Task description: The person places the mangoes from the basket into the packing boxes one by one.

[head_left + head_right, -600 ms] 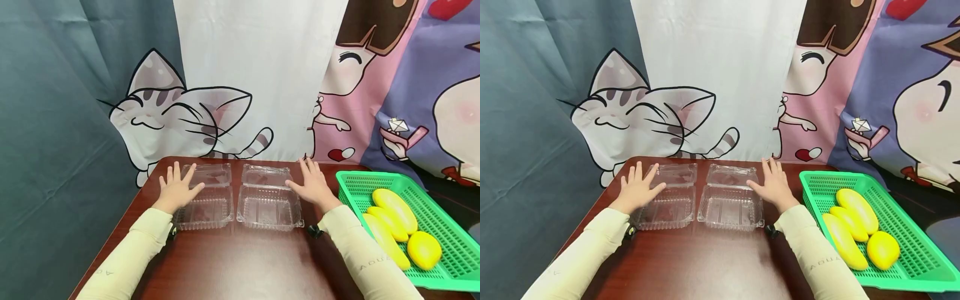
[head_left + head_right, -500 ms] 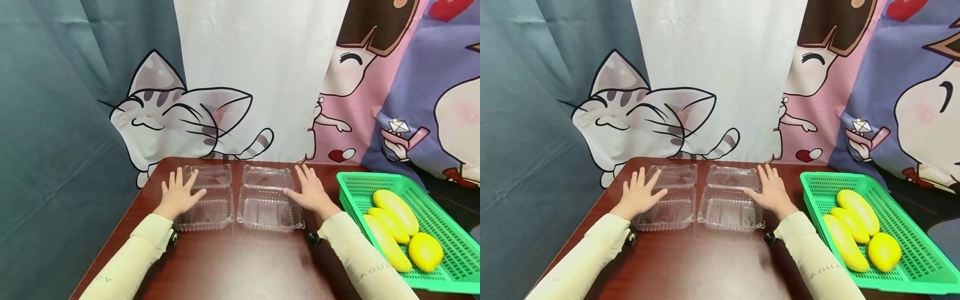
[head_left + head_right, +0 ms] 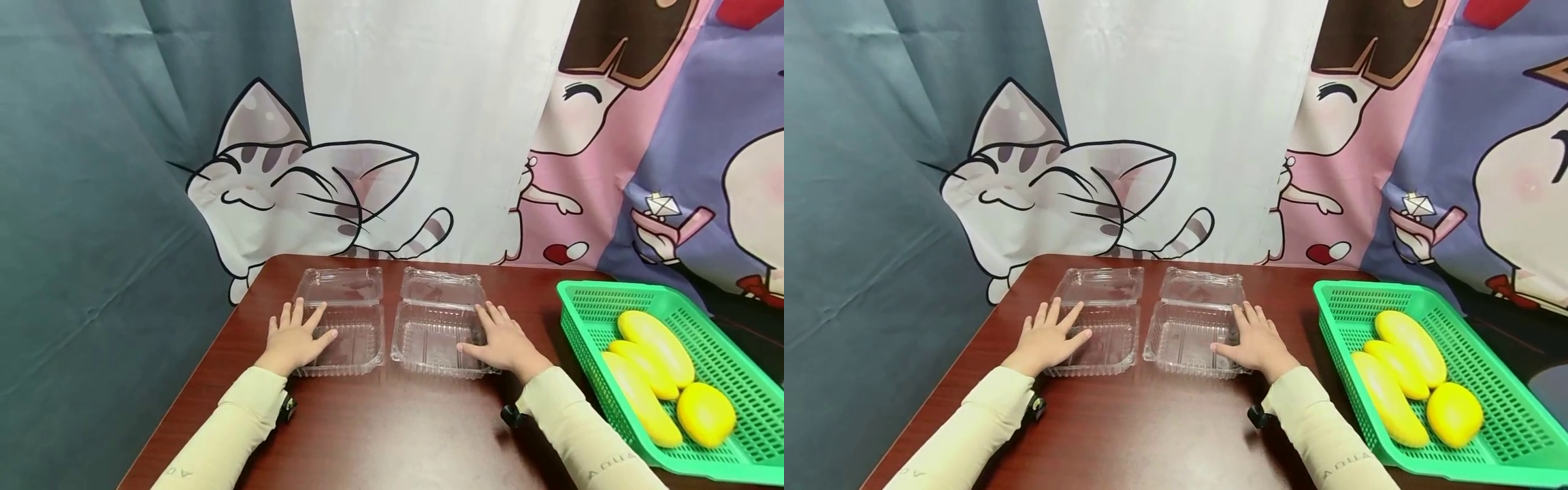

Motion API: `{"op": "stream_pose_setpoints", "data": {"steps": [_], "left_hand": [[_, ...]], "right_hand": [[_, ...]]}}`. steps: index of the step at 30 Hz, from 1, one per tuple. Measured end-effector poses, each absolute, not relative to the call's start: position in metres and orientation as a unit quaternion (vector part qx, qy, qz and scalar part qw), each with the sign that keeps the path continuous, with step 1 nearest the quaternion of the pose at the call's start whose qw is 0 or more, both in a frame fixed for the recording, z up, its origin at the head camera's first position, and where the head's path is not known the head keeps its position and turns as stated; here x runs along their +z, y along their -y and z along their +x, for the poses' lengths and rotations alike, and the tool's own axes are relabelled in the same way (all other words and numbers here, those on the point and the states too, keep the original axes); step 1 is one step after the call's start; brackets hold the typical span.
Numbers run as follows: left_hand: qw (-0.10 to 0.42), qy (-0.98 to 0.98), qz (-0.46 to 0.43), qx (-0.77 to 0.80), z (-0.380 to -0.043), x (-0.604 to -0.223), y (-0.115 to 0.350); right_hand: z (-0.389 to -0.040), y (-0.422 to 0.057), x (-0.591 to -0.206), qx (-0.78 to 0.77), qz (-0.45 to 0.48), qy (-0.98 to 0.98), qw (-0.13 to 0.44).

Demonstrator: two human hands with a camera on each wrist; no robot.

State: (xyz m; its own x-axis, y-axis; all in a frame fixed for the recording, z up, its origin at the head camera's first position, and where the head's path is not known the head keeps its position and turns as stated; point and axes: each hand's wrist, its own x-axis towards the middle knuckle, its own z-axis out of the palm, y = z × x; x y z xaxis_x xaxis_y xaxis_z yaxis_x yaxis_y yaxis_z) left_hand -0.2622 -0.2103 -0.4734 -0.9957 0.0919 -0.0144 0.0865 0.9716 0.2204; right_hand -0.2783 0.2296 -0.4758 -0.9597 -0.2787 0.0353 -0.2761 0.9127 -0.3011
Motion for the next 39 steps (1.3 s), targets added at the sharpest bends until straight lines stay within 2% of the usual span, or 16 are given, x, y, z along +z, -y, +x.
{"op": "stream_pose_setpoints", "data": {"steps": [8, 23, 33, 39], "left_hand": [[-0.006, -0.994, 0.036, 0.099, -0.259, -0.474, 0.24], [-0.002, -0.994, 0.001, 0.11, -0.24, -0.471, 0.285], [-0.001, -0.991, -0.004, 0.136, -0.235, -0.467, 0.288], [-0.034, -0.986, 0.002, 0.164, -0.226, -0.445, 0.265]], "right_hand": [[-0.285, -0.218, -0.478, -0.16, -0.148, -0.976, 0.001], [-0.301, -0.182, -0.482, -0.178, -0.149, -0.973, 0.002], [-0.307, -0.18, -0.481, -0.189, -0.152, -0.97, 0.01], [-0.308, -0.185, -0.488, -0.324, -0.142, -0.935, -0.019]]}}
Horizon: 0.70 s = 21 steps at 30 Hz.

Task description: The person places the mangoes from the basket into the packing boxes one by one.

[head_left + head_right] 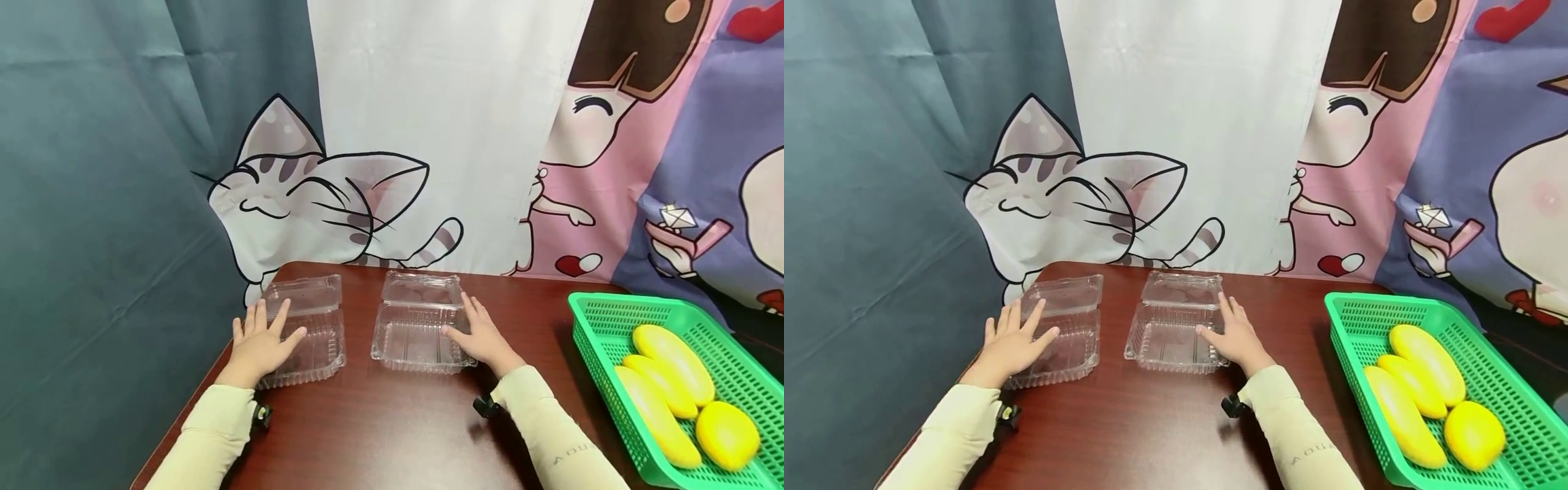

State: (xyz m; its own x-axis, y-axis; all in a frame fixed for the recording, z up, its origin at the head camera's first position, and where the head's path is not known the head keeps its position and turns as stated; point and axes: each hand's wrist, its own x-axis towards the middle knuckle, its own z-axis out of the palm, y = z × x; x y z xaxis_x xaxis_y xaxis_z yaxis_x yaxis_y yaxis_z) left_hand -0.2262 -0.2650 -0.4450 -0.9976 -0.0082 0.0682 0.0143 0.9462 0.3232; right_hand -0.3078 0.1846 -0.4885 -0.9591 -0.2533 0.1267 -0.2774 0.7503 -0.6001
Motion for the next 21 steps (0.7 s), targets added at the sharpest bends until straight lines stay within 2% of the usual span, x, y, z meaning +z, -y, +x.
{"op": "stream_pose_setpoints", "data": {"steps": [3, 7, 13, 16, 21], "left_hand": [[0.064, 0.978, -0.019, -0.195, -0.223, -0.431, 0.236], [0.094, 0.947, -0.049, -0.304, -0.223, -0.424, 0.181], [0.084, 0.881, -0.035, -0.465, -0.236, -0.438, 0.097], [0.071, 0.859, -0.004, -0.506, -0.239, -0.452, 0.075], [0.078, 0.832, 0.028, -0.549, -0.246, -0.474, 0.067]], "right_hand": [[-0.301, -0.188, -0.495, 0.42, 0.121, 0.898, 0.045], [-0.288, -0.189, -0.505, 0.522, 0.099, 0.845, 0.054], [-0.276, -0.186, -0.517, 0.645, 0.087, 0.757, 0.052], [-0.27, -0.184, -0.521, 0.669, 0.085, 0.736, 0.061], [-0.266, -0.18, -0.526, 0.667, 0.089, 0.736, 0.072]]}}
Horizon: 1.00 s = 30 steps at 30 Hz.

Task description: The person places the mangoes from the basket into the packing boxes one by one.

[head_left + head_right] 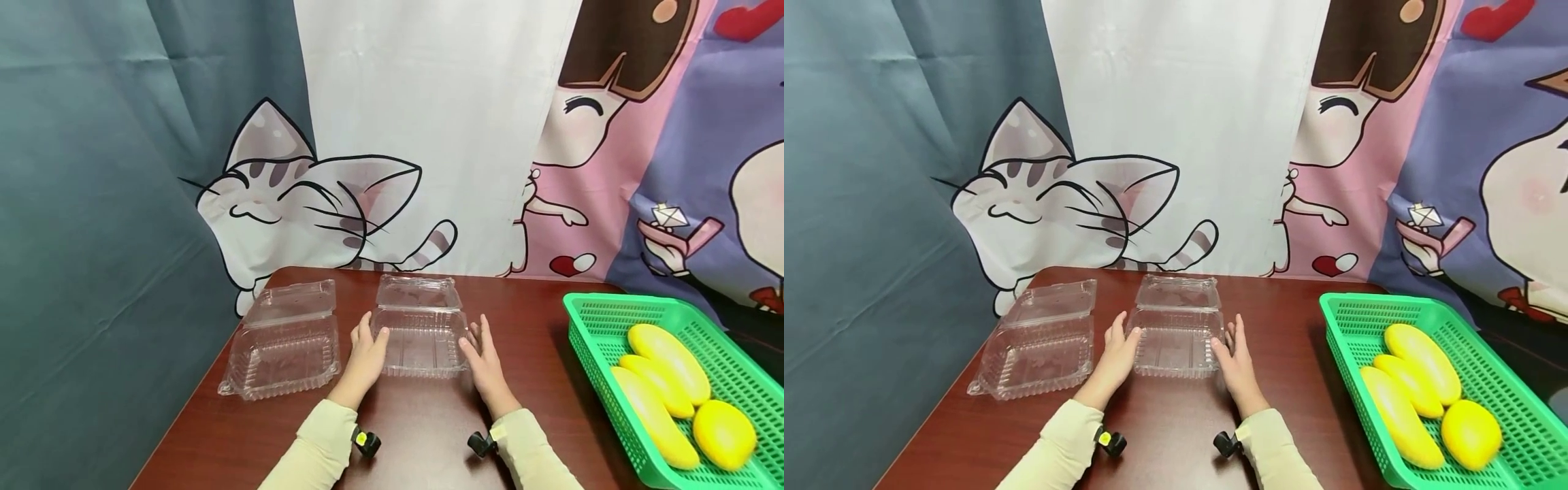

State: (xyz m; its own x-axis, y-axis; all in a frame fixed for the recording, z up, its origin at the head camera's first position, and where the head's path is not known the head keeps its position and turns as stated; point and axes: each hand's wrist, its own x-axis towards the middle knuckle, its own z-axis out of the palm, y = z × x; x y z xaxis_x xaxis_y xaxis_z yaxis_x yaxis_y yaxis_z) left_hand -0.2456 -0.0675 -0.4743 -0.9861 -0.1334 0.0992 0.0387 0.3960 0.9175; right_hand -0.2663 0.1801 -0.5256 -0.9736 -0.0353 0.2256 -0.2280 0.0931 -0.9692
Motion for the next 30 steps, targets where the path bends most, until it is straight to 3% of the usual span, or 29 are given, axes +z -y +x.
{"op": "stream_pose_setpoints", "data": {"steps": [18, 23, 30], "left_hand": [[0.037, 0.743, -0.05, -0.667, -0.265, -0.522, 0.065], [0.021, 0.728, -0.07, -0.682, -0.263, -0.517, 0.067], [0.014, 0.721, -0.083, -0.688, -0.27, -0.53, 0.069]], "right_hand": [[-0.278, -0.176, -0.53, 0.647, 0.046, 0.757, 0.085], [-0.269, -0.172, -0.506, 0.656, 0.051, 0.749, 0.079], [-0.289, -0.178, -0.534, 0.65, 0.044, 0.753, 0.096]]}}
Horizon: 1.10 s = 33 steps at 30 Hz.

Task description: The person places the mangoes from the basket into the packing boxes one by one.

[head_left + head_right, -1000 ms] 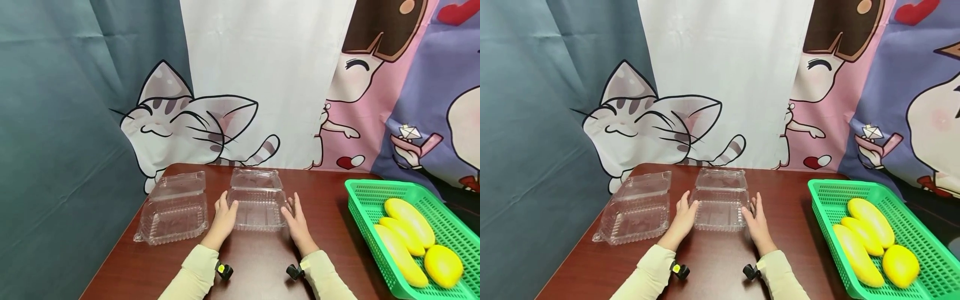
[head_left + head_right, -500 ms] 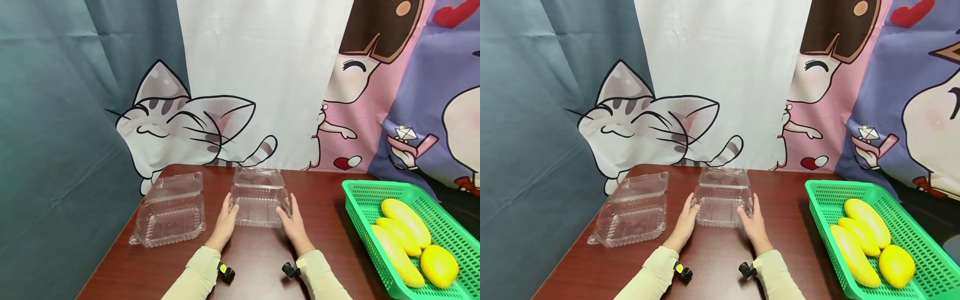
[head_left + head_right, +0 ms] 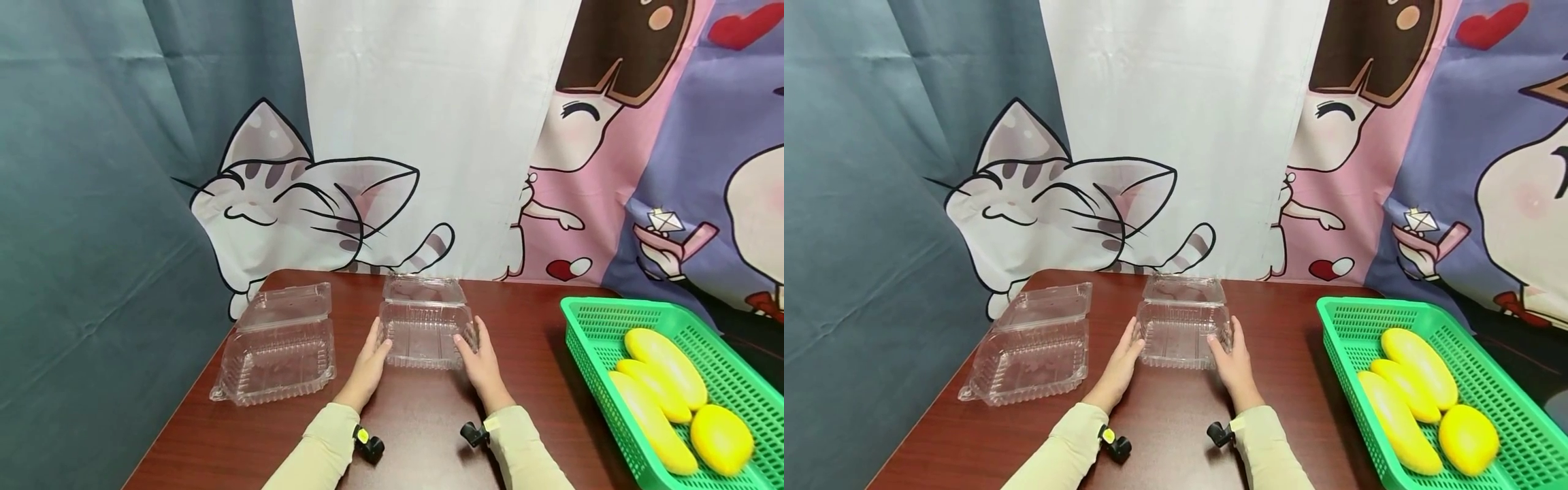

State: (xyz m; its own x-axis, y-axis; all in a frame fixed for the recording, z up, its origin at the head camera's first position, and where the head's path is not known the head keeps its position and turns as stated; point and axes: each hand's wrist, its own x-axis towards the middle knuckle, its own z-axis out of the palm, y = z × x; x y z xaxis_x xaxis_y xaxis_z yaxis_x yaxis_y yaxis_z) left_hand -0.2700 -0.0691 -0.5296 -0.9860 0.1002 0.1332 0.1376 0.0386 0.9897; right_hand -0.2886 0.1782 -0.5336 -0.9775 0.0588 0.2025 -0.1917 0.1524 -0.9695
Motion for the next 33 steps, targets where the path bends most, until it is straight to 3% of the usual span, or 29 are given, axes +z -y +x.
{"op": "stream_pose_setpoints", "data": {"steps": [9, 20, 26, 33], "left_hand": [[0.024, 0.724, -0.085, -0.684, -0.269, -0.535, 0.07], [0.046, 0.712, -0.072, -0.696, -0.273, -0.534, 0.069], [0.044, 0.718, -0.069, -0.692, -0.269, -0.532, 0.07], [0.046, 0.717, -0.061, -0.693, -0.266, -0.532, 0.069]], "right_hand": [[-0.293, -0.193, -0.515, 0.65, 0.037, 0.746, 0.14], [-0.298, -0.261, -0.392, 0.564, 0.041, 0.798, 0.21], [-0.3, -0.321, -0.351, 0.487, -0.004, 0.85, 0.2], [-0.298, -0.391, -0.354, 0.381, -0.06, 0.909, 0.155]]}}
